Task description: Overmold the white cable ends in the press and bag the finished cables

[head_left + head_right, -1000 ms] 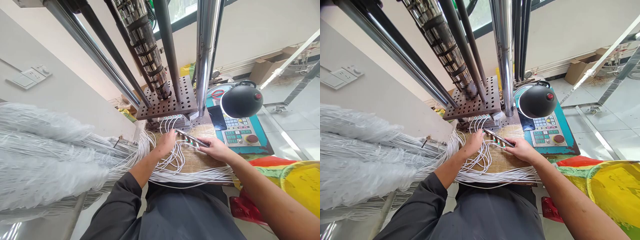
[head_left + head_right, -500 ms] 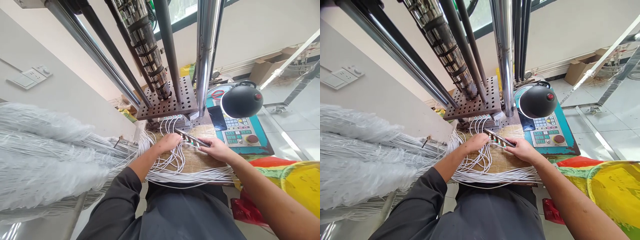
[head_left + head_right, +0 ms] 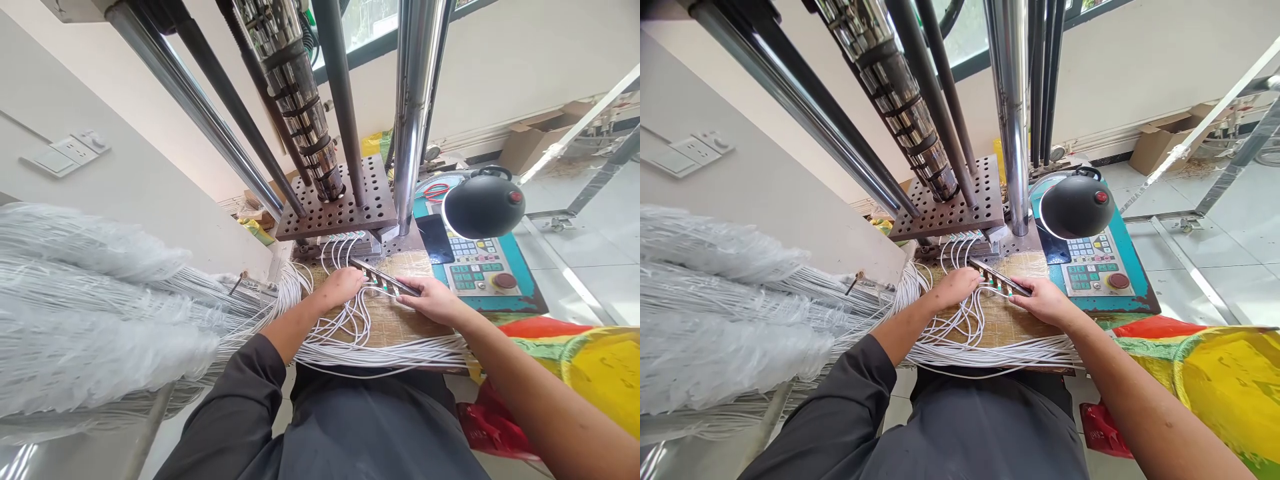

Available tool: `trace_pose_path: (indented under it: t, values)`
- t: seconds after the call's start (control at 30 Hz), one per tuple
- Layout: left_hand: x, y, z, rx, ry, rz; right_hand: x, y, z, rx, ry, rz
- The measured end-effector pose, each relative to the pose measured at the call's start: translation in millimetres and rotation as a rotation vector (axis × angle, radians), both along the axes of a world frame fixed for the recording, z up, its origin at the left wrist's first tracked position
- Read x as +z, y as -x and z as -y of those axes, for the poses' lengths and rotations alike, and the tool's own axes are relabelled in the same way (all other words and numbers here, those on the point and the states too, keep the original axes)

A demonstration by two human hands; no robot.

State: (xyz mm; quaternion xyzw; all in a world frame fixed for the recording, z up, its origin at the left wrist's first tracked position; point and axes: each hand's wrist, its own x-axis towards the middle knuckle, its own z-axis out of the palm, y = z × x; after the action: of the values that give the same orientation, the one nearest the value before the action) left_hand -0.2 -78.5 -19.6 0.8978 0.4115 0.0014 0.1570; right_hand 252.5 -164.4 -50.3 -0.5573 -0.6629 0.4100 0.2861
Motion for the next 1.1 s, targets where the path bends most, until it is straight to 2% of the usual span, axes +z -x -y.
trace_pose_path:
  t: [0.37,0.5,0.7,0.83,0.9,1.0,1.07,1.1]
  values:
    - [13.8,-11.2,4.2,0.121,0.076,-0.017,5.0,0.9,0.8,0.023,-0.012,-0.008]
    - [15.8,-10.0,11.2,0.194,0.016,0.094,4.9,0.9,1.8,0.016,0.003,-0.018]
    - [10.3,-15.1,18.3,0.157,-0.085,0.139,6.1,2.2,0.4,-0.019,0.013,0.039]
    - [5.9,-18.7,23.1,0.181,-0.119,0.149,8.2,1.9,0.9,-0.007,-0.036,0.087]
    - [5.8,-19.2,26.3,0.203,-0.109,0.149,8.8,0.2,4.3,0.016,-0.084,0.168]
    - [8.0,-13.9,27.8,0.221,-0.100,0.196,10.6,-2.6,13.2,0.013,-0.191,0.417]
    - [8.9,-3.6,23.8,0.314,-0.125,0.321,13.1,-2.9,19.1,-0.017,-0.257,0.611]
    - [8.4,3.3,20.0,0.408,-0.147,0.407,14.5,-2.5,21.1,-0.028,-0.287,0.694]
